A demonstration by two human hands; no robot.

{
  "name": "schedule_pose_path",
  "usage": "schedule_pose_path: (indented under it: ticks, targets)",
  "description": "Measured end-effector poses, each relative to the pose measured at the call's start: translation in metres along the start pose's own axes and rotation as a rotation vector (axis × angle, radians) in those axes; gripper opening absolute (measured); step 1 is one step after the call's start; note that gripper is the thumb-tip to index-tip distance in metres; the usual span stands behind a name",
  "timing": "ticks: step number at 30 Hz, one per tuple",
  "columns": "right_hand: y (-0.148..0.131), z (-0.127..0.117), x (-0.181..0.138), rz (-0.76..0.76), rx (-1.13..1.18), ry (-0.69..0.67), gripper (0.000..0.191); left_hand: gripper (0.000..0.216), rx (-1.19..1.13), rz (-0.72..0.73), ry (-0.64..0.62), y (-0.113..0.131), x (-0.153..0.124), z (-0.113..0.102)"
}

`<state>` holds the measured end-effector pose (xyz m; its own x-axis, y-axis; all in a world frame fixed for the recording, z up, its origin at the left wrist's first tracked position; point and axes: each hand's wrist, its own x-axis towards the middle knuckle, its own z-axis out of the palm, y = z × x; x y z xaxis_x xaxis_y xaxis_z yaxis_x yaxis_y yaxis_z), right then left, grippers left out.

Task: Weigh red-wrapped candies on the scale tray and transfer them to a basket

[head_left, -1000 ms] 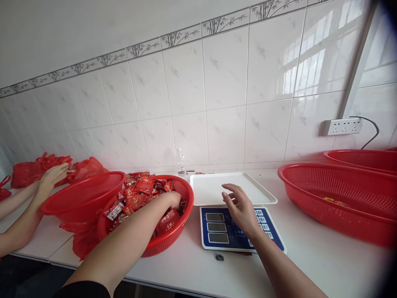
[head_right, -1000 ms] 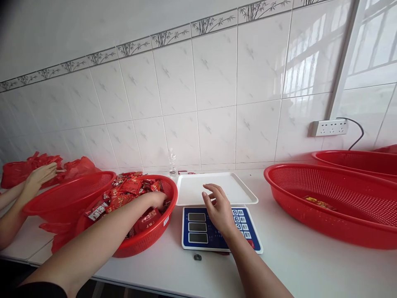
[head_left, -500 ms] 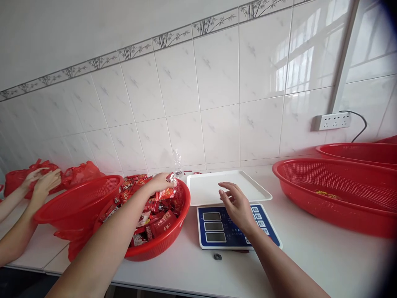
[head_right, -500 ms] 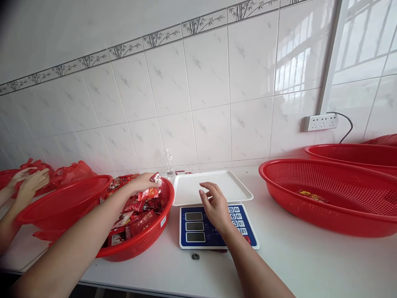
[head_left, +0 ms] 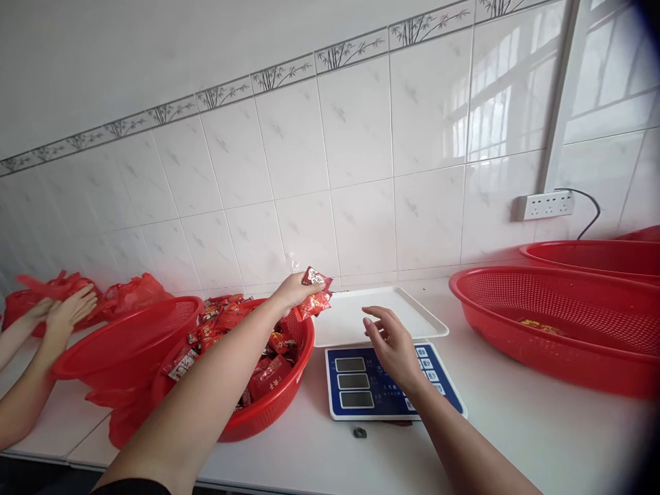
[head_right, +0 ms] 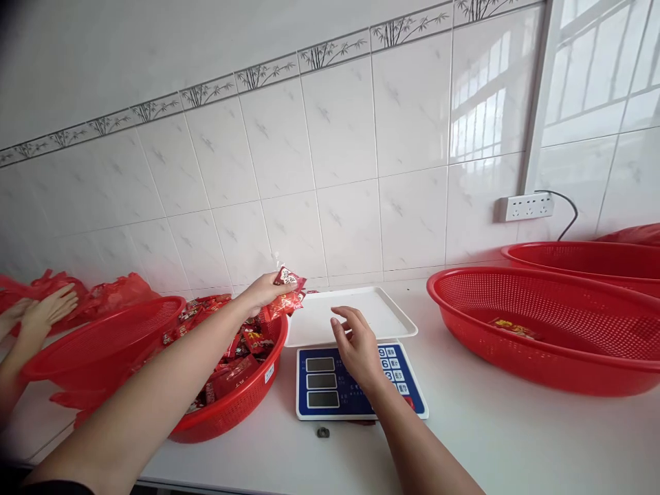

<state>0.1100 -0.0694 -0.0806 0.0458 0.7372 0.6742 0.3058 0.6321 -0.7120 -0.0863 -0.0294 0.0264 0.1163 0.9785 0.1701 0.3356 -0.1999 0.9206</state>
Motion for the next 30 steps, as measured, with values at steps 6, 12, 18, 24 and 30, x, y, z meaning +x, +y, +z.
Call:
schedule_pose_path:
  ticks: [6,12,18,24,30]
  targets:
    - [0.000,-0.001,0.002,-0.002,-0.001,0.028,0.031,0.024,-0.012,0.008,0.006,-0.014,0.014,0.030]
    - [-0.002,-0.002,0.003,0.033,-0.002,0.053,0.031,0.018,0.118,0.008,0.026,-0.031,0.023,0.036]
    - [-0.002,-0.003,0.003,0.034,-0.002,0.053,0.033,0.019,0.220,0.028,0.038,-0.031,0.019,0.038]
    - [-0.003,-0.004,0.003,0.041,-0.011,0.051,0.033,0.019,0.223,0.083,0.100,-0.017,0.012,0.033]
    - [-0.003,-0.003,0.003,0.039,-0.014,0.039,0.032,0.020,0.464,0.034,0.196,-0.011,0.006,-0.012]
